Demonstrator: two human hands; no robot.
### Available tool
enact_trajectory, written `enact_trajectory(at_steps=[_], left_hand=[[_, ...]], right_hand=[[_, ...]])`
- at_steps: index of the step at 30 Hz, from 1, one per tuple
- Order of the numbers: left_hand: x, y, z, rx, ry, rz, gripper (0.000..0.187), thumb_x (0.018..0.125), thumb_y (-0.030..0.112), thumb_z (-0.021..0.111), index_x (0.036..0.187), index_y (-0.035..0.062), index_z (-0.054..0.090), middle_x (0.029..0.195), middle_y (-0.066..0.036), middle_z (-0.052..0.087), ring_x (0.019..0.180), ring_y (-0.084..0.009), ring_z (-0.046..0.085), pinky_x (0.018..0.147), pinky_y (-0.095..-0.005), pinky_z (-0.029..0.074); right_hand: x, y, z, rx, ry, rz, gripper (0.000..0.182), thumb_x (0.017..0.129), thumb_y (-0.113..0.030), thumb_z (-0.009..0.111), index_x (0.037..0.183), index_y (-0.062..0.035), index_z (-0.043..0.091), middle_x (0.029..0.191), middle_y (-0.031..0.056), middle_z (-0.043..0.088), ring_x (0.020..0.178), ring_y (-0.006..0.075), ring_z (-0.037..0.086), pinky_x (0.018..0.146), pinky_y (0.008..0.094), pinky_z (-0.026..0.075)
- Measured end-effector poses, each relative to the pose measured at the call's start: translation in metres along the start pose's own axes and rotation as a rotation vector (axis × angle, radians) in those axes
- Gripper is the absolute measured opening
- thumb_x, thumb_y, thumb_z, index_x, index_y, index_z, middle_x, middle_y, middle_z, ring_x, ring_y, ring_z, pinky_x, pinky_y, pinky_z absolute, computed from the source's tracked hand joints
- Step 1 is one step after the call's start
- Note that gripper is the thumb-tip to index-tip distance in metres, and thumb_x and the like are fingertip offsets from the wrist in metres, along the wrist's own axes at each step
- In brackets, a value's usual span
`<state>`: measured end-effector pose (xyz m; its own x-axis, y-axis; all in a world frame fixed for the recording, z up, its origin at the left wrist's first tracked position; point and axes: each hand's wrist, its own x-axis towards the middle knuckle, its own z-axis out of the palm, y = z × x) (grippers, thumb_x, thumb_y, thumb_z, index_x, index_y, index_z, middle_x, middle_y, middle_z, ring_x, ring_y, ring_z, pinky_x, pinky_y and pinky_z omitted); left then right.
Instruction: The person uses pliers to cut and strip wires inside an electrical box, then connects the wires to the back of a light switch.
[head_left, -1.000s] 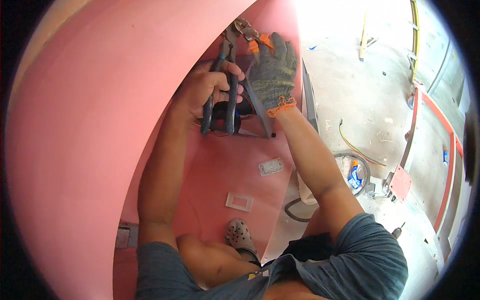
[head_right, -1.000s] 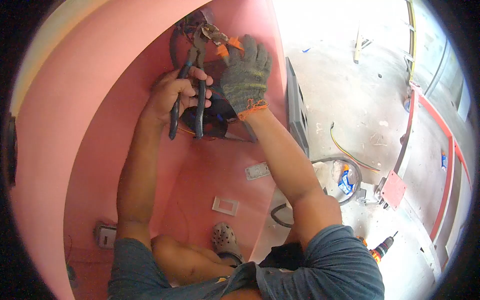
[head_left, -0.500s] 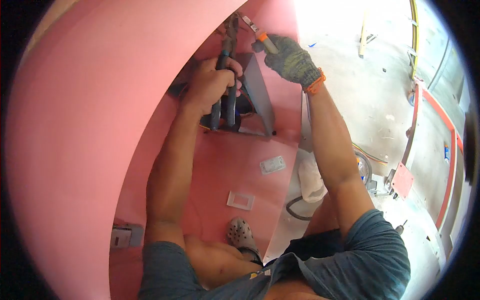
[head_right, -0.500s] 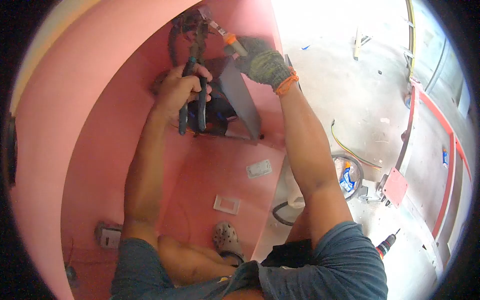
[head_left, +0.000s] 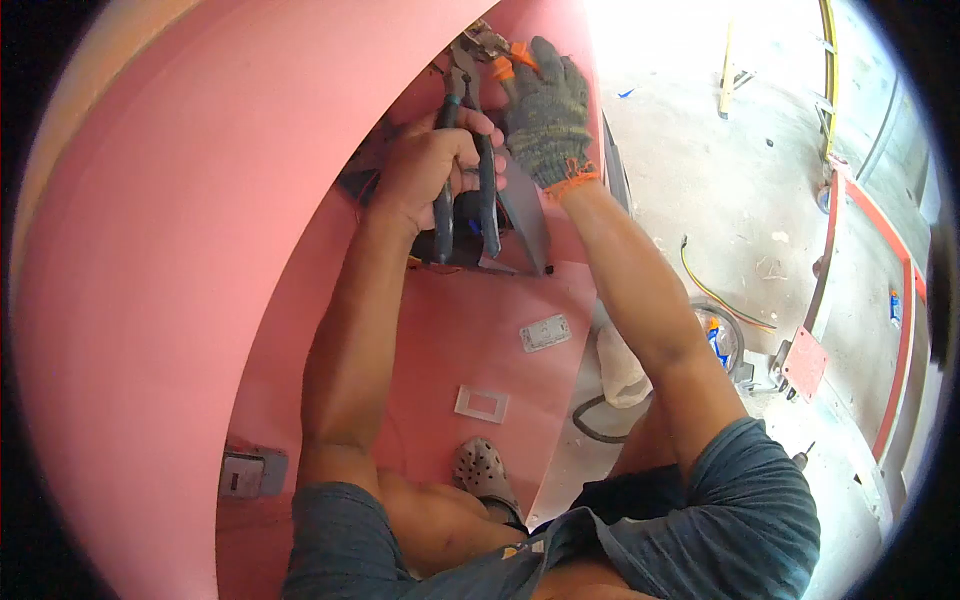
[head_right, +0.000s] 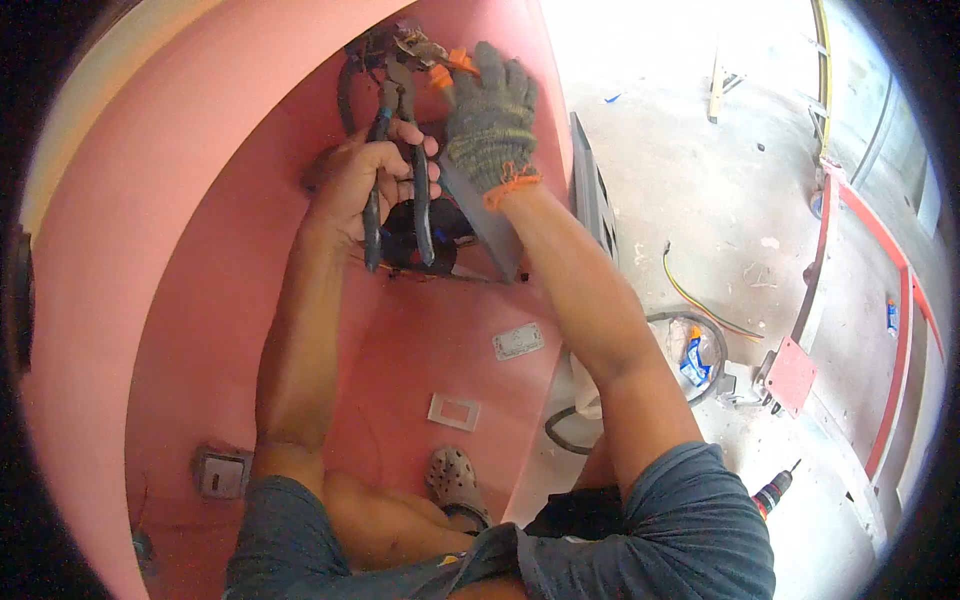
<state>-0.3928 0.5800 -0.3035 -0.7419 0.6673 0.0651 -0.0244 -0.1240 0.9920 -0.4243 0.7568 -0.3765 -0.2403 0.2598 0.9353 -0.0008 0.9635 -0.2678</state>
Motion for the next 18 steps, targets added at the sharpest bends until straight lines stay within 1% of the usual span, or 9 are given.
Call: enact_trajectory(at_steps=[1,3,6,7,9,10,12,16,18], left_hand=[[0.000,0.000,0.000,0.000,0.000,0.000,0.029,0.073,-0.004,0.048,0.099,-0.0002,0.059,0.099,-0.014,0.059,0.082,-0.0271,0.063,0.072,-0.0448,0.058],[-0.001,0.000,0.000,-0.014,0.005,0.004,0.029,0.073,-0.003,0.048,0.100,-0.0001,0.059,0.100,-0.015,0.060,0.084,-0.0283,0.063,0.074,-0.0463,0.058],[-0.001,0.000,-0.005,-0.015,-0.002,-0.006,0.030,0.073,-0.003,0.048,0.101,0.0001,0.059,0.102,-0.016,0.060,0.084,-0.0280,0.063,0.075,-0.0458,0.059],[0.000,0.000,-0.006,-0.015,-0.003,-0.005,0.030,0.073,-0.003,0.048,0.101,0.0001,0.059,0.102,-0.016,0.060,0.084,-0.0280,0.063,0.075,-0.0458,0.059],[0.000,-0.001,-0.009,-0.012,-0.020,-0.010,0.030,0.074,-0.002,0.048,0.101,0.0003,0.059,0.104,-0.016,0.060,0.085,-0.0278,0.064,0.075,-0.0447,0.059],[-0.002,0.003,-0.008,-0.012,-0.020,-0.010,0.030,0.074,-0.002,0.048,0.101,0.0003,0.059,0.104,-0.016,0.060,0.085,-0.0278,0.064,0.075,-0.0447,0.059],[-0.008,0.010,-0.005,0.062,-0.007,-0.009,0.029,0.074,-0.001,0.048,0.101,0.0002,0.059,0.105,-0.016,0.060,0.085,-0.0273,0.065,0.076,-0.0433,0.059],[-0.011,0.012,-0.006,0.079,-0.023,-0.002,0.029,0.073,-0.002,0.047,0.099,0.0002,0.059,0.105,-0.017,0.060,0.084,-0.0268,0.065,0.076,-0.0427,0.059],[-0.005,0.009,-0.019,0.124,-0.070,-0.018,0.029,0.074,-0.001,0.047,0.101,0.0043,0.057,0.106,-0.016,0.061,0.087,-0.0307,0.063,0.077,-0.0465,0.056]], right_hand=[[0.001,0.002,0.003,0.000,0.000,0.000,0.048,0.077,-0.021,0.067,0.124,-0.0135,0.062,0.136,0.0154,0.051,0.131,0.0341,0.041,0.106,0.0482,0.035],[0.002,0.007,0.008,0.013,0.057,-0.098,0.037,0.078,-0.018,0.065,0.115,-0.0133,0.066,0.132,0.0112,0.047,0.116,0.0359,0.046,0.098,0.0505,0.037],[0.003,0.002,-0.008,-0.003,0.077,-0.143,0.033,0.081,-0.016,0.063,0.113,-0.0130,0.067,0.127,0.0100,0.053,0.111,0.0344,0.052,0.093,0.0487,0.042],[0.004,0.004,-0.007,-0.004,0.078,-0.143,0.033,0.081,-0.016,0.063,0.113,-0.0130,0.067,0.127,0.0100,0.053,0.111,0.0344,0.052,0.093,0.0487,0.042],[0.005,0.006,-0.004,0.034,-0.188,-0.070,0.034,0.081,-0.016,0.062,0.114,-0.0130,0.067,0.120,0.0102,0.058,0.104,0.0330,0.058,0.087,0.0459,0.047],[0.006,0.004,-0.006,0.035,-0.189,-0.071,0.034,0.081,-0.016,0.062,0.114,-0.0130,0.067,0.120,0.0102,0.058,0.104,0.0330,0.058,0.087,0.0459,0.047],[0.007,0.002,-0.010,-0.004,-0.177,-0.100,0.040,0.075,-0.017,0.064,0.115,-0.0153,0.066,0.115,0.0068,0.064,0.112,0.0259,0.056,0.087,0.0425,0.048],[0.006,0.008,-0.006,0.040,-0.132,-0.036,0.040,0.075,-0.017,0.064,0.114,-0.0156,0.066,0.113,0.0070,0.063,0.110,0.0266,0.057,0.087,0.0426,0.047],[0.008,0.014,-0.014,-0.057,-0.076,-0.238,0.039,0.074,-0.014,0.064,0.113,-0.0143,0.067,0.116,0.0078,0.062,0.110,0.0279,0.057,0.087,0.0425,0.047]])
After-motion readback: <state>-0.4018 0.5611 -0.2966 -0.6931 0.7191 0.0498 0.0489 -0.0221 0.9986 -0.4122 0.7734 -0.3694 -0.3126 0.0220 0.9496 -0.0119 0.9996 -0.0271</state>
